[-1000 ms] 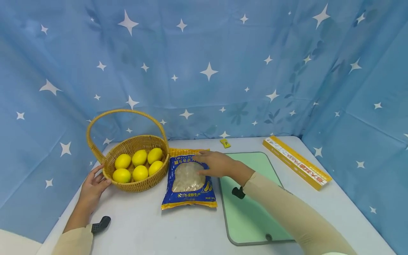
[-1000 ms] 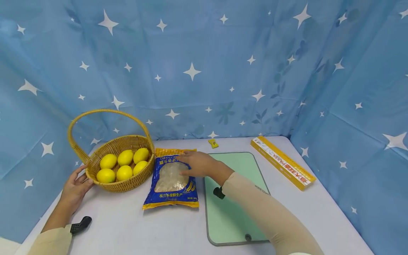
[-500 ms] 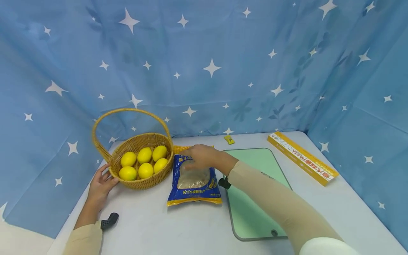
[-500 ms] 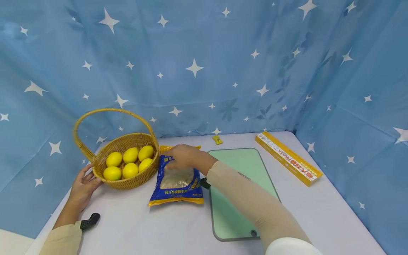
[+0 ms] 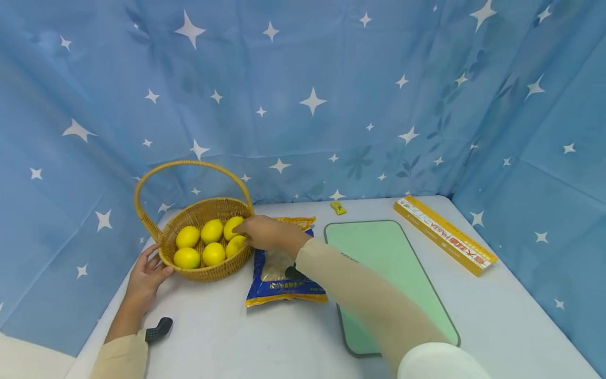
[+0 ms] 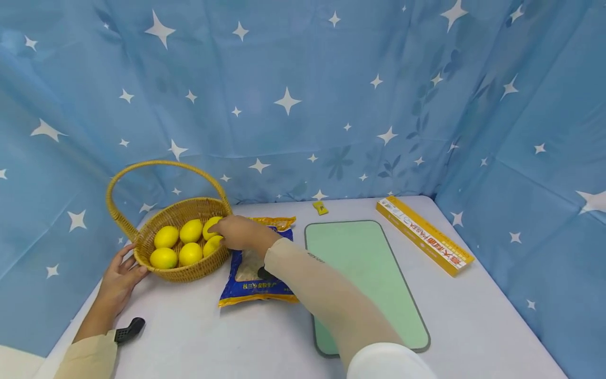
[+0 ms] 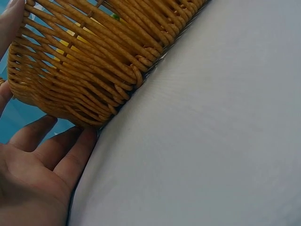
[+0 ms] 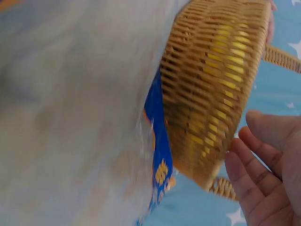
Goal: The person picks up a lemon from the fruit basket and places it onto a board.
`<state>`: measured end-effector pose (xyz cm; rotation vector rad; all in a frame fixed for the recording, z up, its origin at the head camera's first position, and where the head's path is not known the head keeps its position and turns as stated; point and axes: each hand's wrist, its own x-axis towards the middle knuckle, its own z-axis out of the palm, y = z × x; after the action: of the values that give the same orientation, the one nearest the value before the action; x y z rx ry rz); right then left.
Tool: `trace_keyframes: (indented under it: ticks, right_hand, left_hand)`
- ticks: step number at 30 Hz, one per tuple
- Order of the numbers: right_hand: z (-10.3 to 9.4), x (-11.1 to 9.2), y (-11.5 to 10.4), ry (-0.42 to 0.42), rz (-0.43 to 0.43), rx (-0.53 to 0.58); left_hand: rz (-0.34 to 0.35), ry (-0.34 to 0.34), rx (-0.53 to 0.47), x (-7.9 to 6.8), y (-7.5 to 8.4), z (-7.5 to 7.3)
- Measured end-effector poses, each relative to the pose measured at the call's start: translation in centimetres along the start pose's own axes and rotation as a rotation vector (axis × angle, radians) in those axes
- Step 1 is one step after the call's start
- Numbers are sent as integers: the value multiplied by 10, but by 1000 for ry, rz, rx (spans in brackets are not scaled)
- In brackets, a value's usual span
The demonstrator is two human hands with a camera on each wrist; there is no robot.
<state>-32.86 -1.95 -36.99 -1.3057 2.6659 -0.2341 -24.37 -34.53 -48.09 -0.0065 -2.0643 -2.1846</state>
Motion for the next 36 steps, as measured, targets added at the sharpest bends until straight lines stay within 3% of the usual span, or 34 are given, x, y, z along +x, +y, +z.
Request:
trace_keyframes:
  ticks: [4, 12, 17, 28, 36]
  right_hand:
    - [4, 15, -11, -13, 0, -42]
    - [7, 34, -17, -59, 13, -63]
    - [11, 40, -13, -99, 30, -64]
    - [9, 54, -17, -193, 109, -29]
    - [11, 59, -14, -262, 108, -30]
  left_hand:
    - [-5, 4, 38, 0, 3, -4]
    - [21, -3, 15, 0, 2, -4]
    - [22, -16, -16, 0, -2, -1]
    - [11, 13, 20, 1, -1, 1]
    - [-5, 13, 52, 1, -1, -1]
